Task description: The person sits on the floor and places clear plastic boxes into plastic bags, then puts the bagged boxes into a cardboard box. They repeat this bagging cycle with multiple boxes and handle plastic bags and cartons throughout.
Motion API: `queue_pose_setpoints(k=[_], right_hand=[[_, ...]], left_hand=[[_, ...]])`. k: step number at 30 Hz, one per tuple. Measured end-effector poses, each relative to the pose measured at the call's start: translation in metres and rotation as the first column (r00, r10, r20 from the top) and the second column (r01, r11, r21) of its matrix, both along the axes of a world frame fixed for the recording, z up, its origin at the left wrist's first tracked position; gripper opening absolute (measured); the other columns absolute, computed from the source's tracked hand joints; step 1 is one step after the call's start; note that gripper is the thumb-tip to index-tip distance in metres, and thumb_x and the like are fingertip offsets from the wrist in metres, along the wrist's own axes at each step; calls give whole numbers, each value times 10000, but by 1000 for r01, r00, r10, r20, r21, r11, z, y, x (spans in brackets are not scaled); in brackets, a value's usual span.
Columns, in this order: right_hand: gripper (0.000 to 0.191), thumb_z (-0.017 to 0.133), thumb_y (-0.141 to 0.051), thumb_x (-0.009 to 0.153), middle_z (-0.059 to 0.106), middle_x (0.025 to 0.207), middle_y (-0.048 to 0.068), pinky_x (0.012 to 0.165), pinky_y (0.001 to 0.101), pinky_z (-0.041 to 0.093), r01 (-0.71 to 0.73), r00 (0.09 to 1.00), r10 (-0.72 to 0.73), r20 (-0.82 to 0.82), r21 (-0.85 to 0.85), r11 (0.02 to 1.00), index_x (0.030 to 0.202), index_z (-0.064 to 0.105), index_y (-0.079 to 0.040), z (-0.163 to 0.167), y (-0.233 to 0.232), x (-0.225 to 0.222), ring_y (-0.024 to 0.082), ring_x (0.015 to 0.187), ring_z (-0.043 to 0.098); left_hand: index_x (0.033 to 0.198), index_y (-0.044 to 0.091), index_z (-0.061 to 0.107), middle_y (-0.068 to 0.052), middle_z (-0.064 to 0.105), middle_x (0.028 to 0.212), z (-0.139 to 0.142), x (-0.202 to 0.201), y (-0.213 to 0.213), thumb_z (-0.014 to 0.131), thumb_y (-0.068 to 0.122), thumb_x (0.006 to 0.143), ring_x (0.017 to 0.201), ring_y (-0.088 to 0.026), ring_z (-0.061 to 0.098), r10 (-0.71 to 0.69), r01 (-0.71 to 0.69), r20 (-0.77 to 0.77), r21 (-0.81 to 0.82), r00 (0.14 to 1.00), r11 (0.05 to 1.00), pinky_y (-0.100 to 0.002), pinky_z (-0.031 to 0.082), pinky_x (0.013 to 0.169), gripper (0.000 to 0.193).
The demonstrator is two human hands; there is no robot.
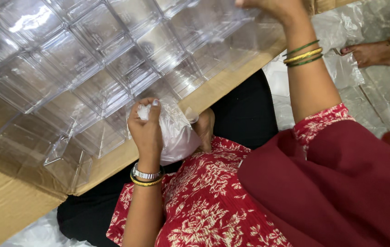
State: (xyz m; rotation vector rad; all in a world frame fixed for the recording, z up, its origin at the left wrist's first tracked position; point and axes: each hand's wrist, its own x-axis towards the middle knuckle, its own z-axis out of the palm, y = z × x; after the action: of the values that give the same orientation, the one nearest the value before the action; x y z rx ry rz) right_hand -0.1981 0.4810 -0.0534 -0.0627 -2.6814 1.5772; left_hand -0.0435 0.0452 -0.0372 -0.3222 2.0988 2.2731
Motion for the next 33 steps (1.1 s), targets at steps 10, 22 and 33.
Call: queue_pose_setpoints(k=[10, 22, 33], right_hand=[[608, 936, -568, 782, 593, 678, 46, 552, 344, 476, -36, 986, 94, -135, 379, 925, 862, 701, -14, -2, -123, 27, 181, 595, 581], [455, 908, -316, 913, 678, 1219, 90, 974, 391, 532, -153, 880, 202, -431, 146, 977, 1235, 677, -93, 61, -240, 121, 238, 1159, 624], [91, 727, -79, 958, 701, 902, -18, 752, 197, 521, -182, 971, 240, 24, -581, 793, 1023, 715, -18, 57, -241, 145, 39, 829, 623]], left_hand=[[987, 48, 700, 14, 677, 930, 3, 8, 2, 729, -6, 862, 820, -73, 617, -5, 4, -51, -28, 999, 1000, -224, 512, 742, 139], [1019, 39, 607, 5, 620, 950, 20, 15, -9, 773, -116, 852, 844, -81, 609, 69, -37, -101, 292, 993, 956, -235, 543, 785, 282], [1008, 6, 651, -7, 652, 884, 41, 32, -32, 781, -58, 893, 755, -74, 589, 0, 18, -48, 372, 999, 928, -218, 485, 700, 185]])
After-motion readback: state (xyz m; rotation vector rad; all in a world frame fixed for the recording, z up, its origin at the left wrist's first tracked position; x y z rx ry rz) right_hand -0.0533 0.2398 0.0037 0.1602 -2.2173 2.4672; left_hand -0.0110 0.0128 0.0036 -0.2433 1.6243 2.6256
